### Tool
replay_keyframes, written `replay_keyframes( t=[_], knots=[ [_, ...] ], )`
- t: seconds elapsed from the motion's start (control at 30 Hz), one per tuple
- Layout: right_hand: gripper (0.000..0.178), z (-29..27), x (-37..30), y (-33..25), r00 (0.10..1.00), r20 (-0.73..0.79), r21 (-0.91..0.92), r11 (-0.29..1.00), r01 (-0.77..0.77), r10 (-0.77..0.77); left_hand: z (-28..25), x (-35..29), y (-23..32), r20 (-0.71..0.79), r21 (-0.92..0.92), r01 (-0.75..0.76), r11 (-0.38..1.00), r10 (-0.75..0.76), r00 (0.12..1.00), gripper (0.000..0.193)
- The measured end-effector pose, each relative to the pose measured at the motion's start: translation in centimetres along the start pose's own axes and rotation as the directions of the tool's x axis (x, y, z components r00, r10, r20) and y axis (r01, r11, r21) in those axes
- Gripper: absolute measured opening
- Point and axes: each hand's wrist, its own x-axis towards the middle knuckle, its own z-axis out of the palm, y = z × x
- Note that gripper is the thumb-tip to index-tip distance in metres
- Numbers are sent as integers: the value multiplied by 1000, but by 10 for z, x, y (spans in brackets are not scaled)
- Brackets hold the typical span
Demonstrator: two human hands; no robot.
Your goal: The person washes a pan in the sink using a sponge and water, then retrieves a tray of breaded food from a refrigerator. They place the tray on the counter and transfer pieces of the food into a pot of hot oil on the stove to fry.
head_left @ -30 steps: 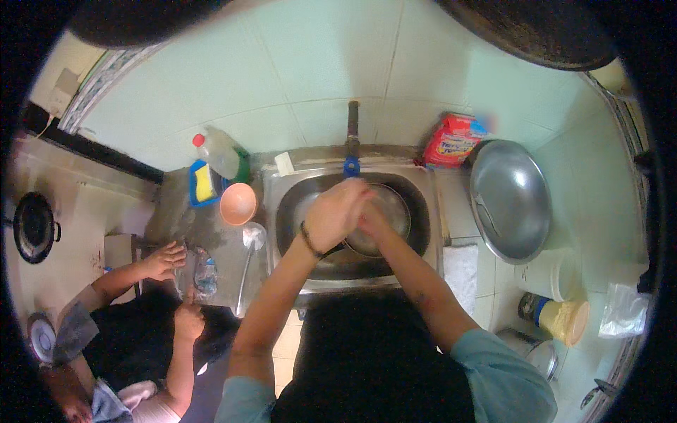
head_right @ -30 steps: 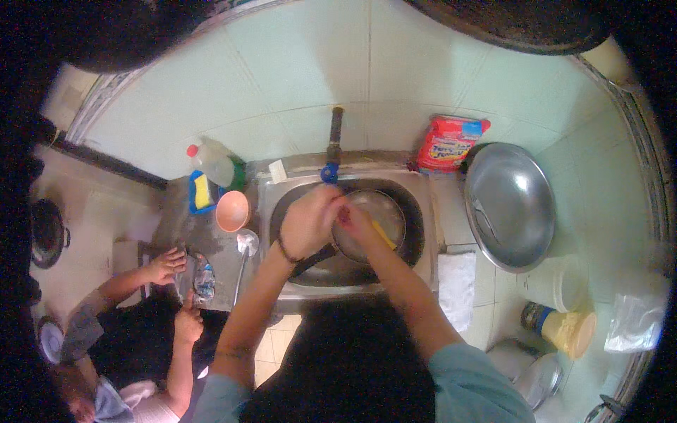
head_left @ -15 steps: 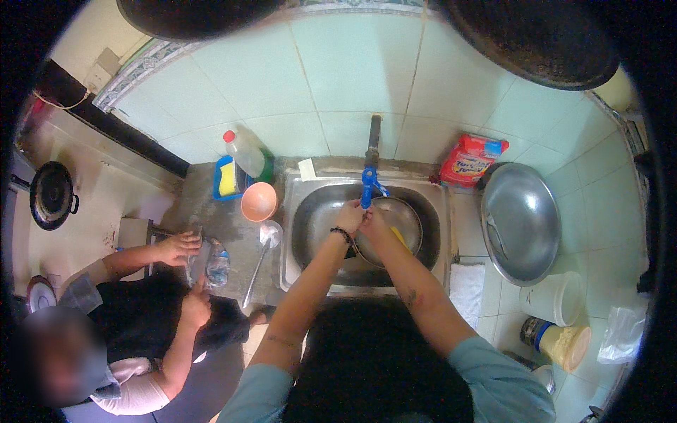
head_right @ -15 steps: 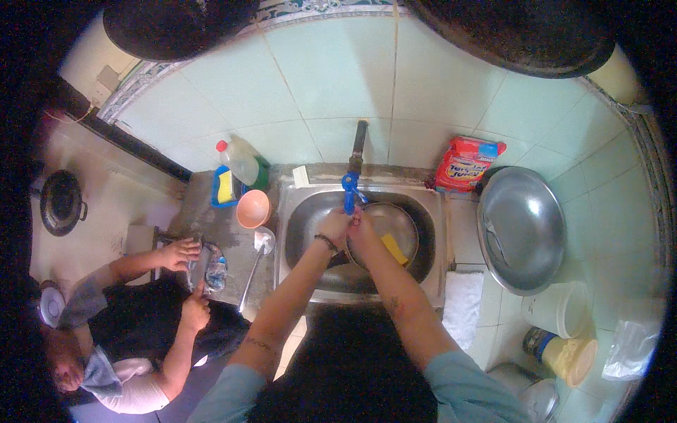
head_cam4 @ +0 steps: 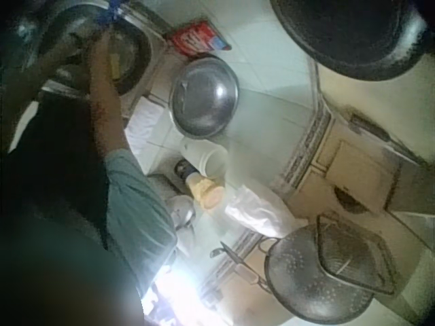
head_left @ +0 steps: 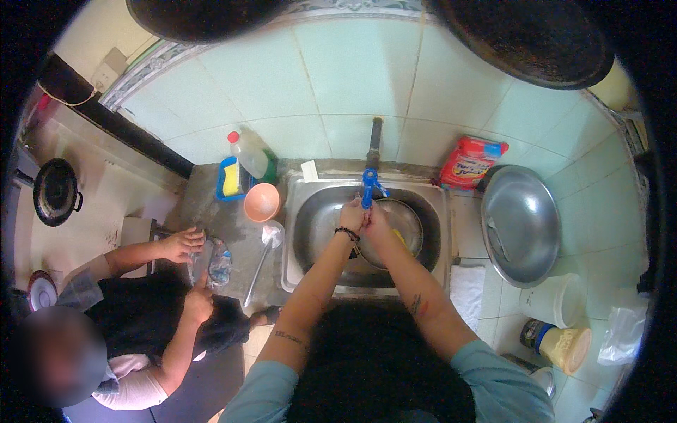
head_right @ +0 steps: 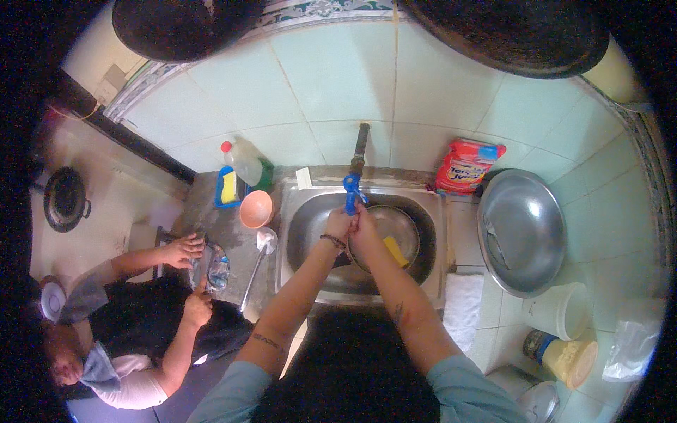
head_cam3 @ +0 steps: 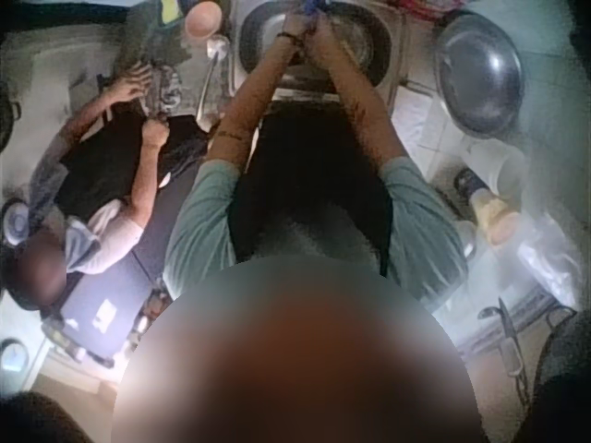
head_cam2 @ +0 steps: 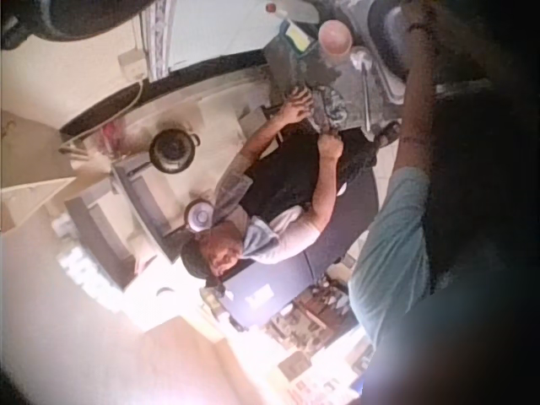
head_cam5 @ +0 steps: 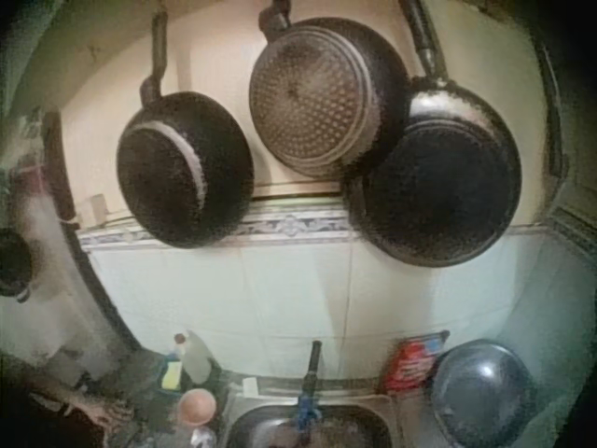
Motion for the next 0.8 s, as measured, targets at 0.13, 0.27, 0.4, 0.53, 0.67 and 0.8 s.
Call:
replay_keyframes(
  t=[0.13,0.27,0.4,0.53,0.67,0.8],
  knots=[
    [18,5,-10,-3,985,-169,-186,983,4,-36,-7,-5,11,-222,453,100,886,4,975,16],
    [18,0,-18,-18,960,229,-91,985,-146,163,-15,-10,15,-194,158,26,987,5,981,21],
    [19,-1,-56,-56,886,345,-267,937,-225,311,-19,-2,1,94,-140,164,976,-152,984,19],
    [21,21,-141,-108,919,262,-676,736,-44,295,-22,4,-3,235,-240,366,899,-313,920,23],
    [22,72,-212,-142,902,380,-872,406,274,206,-27,-6,27,201,404,105,909,-200,959,18],
    [24,111,-226,-139,760,646,-763,-31,645,-72,-20,-31,74,248,538,-42,842,-110,962,10]
  ],
)
